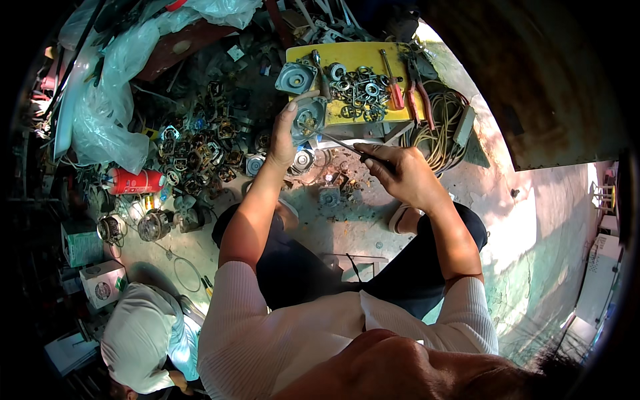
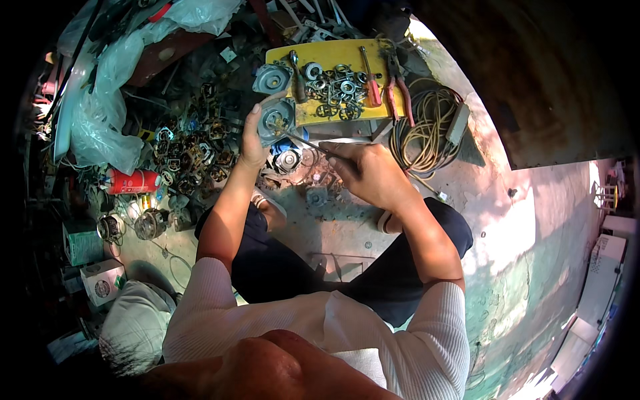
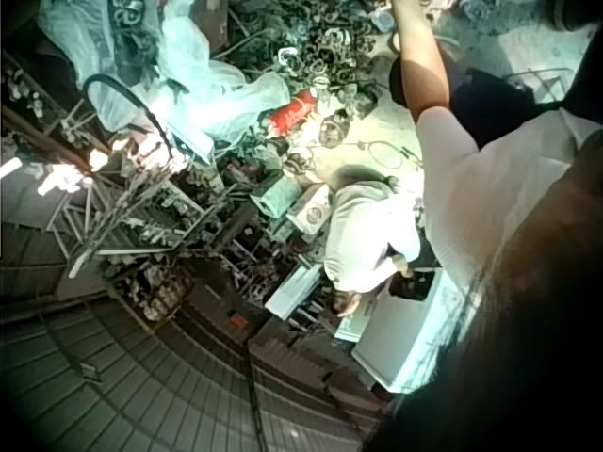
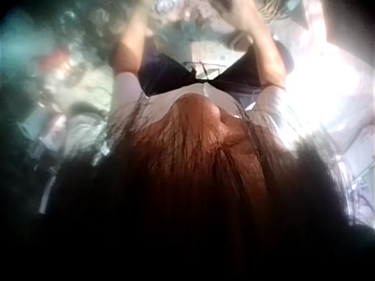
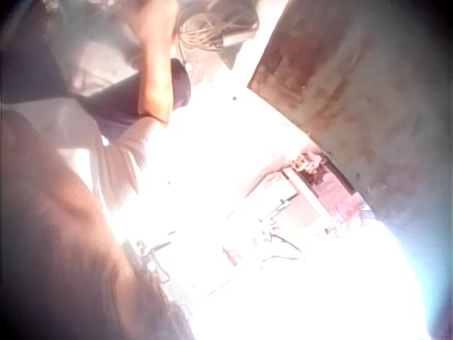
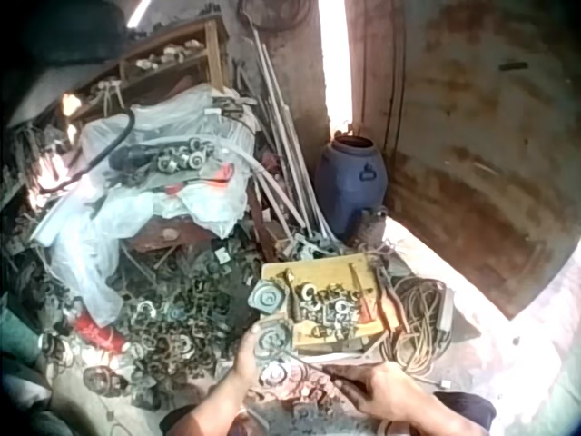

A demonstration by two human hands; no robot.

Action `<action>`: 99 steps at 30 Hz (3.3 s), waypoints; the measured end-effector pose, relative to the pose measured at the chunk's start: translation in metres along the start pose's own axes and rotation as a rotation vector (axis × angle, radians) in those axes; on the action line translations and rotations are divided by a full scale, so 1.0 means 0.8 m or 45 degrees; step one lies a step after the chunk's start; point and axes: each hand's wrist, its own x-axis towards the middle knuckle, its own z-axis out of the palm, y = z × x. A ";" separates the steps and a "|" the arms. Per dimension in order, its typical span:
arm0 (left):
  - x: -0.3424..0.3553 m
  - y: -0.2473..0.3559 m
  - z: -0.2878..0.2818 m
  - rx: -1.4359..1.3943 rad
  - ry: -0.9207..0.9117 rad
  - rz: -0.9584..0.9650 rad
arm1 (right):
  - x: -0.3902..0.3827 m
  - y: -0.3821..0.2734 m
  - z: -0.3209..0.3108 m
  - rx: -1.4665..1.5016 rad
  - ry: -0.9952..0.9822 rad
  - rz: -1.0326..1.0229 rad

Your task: The person uses a screwdriver to remove screws from a small electric motor assembly and then uses a thin metal tool to scrape and clean the internal components while holding the motor by hand.

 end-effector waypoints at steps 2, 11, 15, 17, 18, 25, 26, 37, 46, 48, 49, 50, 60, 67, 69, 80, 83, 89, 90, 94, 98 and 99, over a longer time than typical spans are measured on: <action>0.000 -0.002 -0.001 -0.011 0.012 0.001 | 0.001 0.001 0.003 -0.070 -0.005 0.008; 0.003 -0.005 0.000 -0.049 0.126 0.019 | 0.004 -0.002 0.006 -0.017 -0.004 0.078; 0.003 -0.004 0.003 -0.041 0.131 0.023 | 0.002 -0.005 0.006 0.033 -0.040 0.136; 0.004 -0.004 0.001 0.021 0.113 0.055 | 0.002 -0.001 0.006 0.005 0.010 0.098; 0.005 -0.004 -0.002 0.074 0.098 0.085 | 0.003 0.000 0.005 -0.009 0.036 0.079; 0.002 0.014 0.011 0.545 -0.020 0.268 | -0.001 0.007 0.005 -0.097 0.100 -0.008; 0.002 0.014 0.011 0.531 -0.020 0.263 | -0.001 0.006 0.003 -0.093 0.100 -0.016; 0.013 -0.006 0.021 0.443 -0.048 0.232 | -0.014 0.019 -0.038 -0.144 -0.066 0.038; -0.023 -0.042 0.054 1.491 -0.657 0.604 | -0.032 0.070 -0.089 -0.441 -0.056 0.414; -0.013 -0.039 0.046 1.306 -0.371 0.404 | -0.032 0.079 -0.084 -0.357 -0.082 0.373; -0.007 -0.032 0.037 1.100 -0.284 0.270 | -0.033 0.081 -0.083 -0.344 -0.104 0.345; -0.002 -0.037 0.017 0.896 -0.208 0.190 | -0.031 0.079 -0.081 -0.318 -0.117 0.306; -0.008 -0.044 -0.009 0.193 0.015 -0.249 | -0.009 0.043 -0.049 -0.051 -0.275 0.222; -0.059 -0.142 -0.038 0.935 0.038 -0.954 | -0.015 0.076 -0.021 -0.658 -0.440 0.460; -0.059 -0.170 -0.068 0.335 0.335 -1.327 | -0.012 0.079 -0.021 -0.599 -0.424 0.444; -0.136 -0.218 -0.305 -0.527 1.439 -1.060 | -0.006 0.079 0.007 -0.583 -0.535 0.389; -0.134 -0.231 -0.307 -0.392 1.450 -1.210 | -0.003 0.084 0.009 -0.616 -0.553 0.379; -0.093 -0.224 -0.224 0.639 0.907 -1.140 | -0.005 0.090 0.011 -0.630 -0.599 0.369; -0.097 -0.229 -0.233 0.901 0.914 -1.024 | 0.002 0.078 0.012 -0.566 -0.642 0.321; -0.064 -0.196 -0.210 0.633 0.745 -0.533 | 0.008 0.057 -0.005 -0.335 -0.676 0.190; -0.015 -0.108 -0.174 1.000 0.704 -0.105 | 0.010 0.035 -0.029 -0.198 -0.604 0.146; -0.001 -0.086 -0.150 1.033 0.677 -0.071 | 0.011 0.027 -0.039 -0.182 -0.574 0.188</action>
